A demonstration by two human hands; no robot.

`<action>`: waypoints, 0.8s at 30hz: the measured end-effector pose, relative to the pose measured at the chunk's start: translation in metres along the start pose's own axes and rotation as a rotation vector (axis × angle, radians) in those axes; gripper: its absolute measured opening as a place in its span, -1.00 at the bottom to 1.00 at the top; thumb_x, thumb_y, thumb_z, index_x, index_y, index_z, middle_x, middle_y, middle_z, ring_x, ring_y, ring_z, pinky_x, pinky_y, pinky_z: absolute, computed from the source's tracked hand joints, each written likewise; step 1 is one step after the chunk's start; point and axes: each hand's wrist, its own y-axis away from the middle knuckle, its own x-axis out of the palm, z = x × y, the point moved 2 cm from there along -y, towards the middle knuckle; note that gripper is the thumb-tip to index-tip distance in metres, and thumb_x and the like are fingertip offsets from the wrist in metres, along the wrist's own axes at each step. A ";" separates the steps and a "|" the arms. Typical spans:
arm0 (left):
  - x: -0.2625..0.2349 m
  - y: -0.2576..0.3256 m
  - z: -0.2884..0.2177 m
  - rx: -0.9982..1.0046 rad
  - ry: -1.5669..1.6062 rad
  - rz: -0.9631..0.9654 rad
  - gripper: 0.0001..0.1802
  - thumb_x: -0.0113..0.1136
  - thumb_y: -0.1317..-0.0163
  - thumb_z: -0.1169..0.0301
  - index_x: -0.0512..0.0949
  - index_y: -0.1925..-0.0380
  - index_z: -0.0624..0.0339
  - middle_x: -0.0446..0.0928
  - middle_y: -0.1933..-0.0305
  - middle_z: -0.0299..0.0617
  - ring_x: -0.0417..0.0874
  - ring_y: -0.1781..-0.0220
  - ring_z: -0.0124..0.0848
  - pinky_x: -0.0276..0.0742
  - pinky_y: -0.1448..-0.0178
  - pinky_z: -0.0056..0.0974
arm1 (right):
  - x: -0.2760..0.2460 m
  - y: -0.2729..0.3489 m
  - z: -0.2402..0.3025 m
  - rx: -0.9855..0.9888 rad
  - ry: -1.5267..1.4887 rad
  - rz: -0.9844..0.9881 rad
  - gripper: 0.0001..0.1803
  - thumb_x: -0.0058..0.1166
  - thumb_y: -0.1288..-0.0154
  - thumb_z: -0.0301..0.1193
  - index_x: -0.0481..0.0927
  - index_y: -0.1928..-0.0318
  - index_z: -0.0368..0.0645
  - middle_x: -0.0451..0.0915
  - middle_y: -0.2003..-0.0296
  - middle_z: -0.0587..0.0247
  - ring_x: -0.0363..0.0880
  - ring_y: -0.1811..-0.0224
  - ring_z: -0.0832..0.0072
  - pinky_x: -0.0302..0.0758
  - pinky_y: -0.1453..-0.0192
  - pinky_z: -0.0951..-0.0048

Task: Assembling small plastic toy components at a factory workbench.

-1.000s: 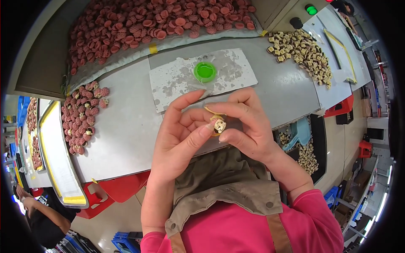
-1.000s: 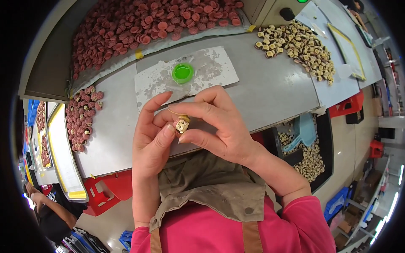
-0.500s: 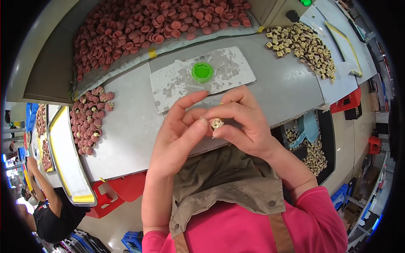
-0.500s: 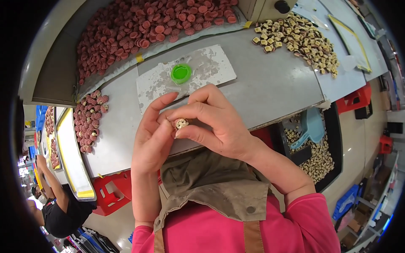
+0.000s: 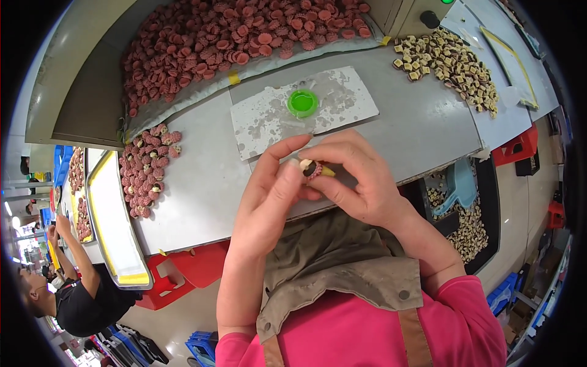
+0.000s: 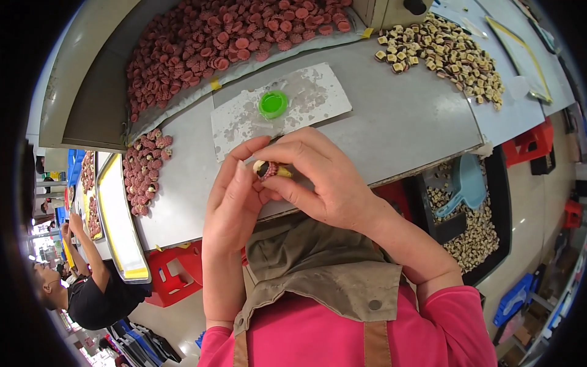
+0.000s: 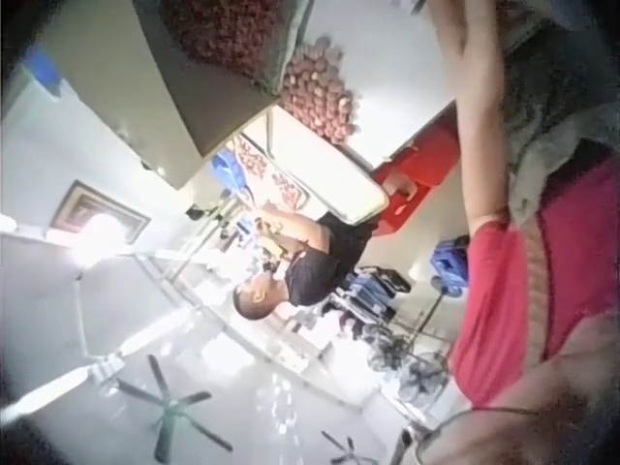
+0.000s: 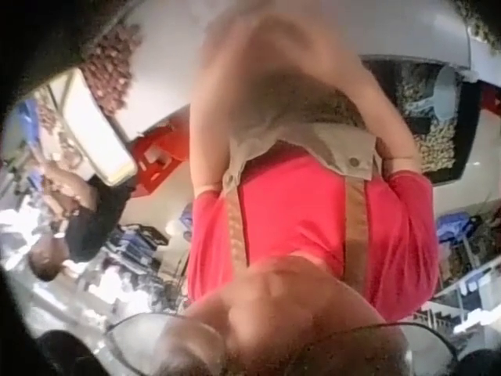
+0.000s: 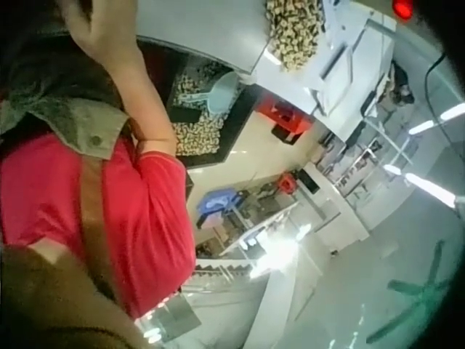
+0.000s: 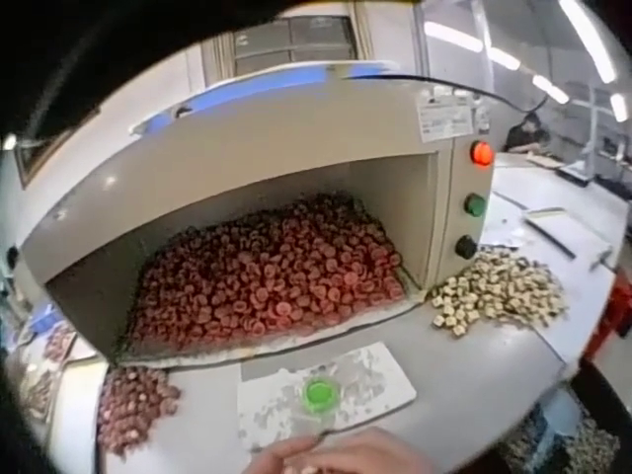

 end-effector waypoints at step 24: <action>-0.010 -0.010 0.009 0.017 -0.049 0.090 -0.49 -0.07 -0.37 0.29 0.15 -0.24 0.30 0.38 -0.11 -0.09 0.47 -0.10 -0.36 0.40 -0.17 -0.26 | 0.000 -0.006 -0.009 0.069 -0.064 0.104 -0.72 0.03 -0.14 -0.56 0.53 0.08 -0.20 0.49 0.13 0.16 0.46 0.08 0.36 0.42 -0.01 0.41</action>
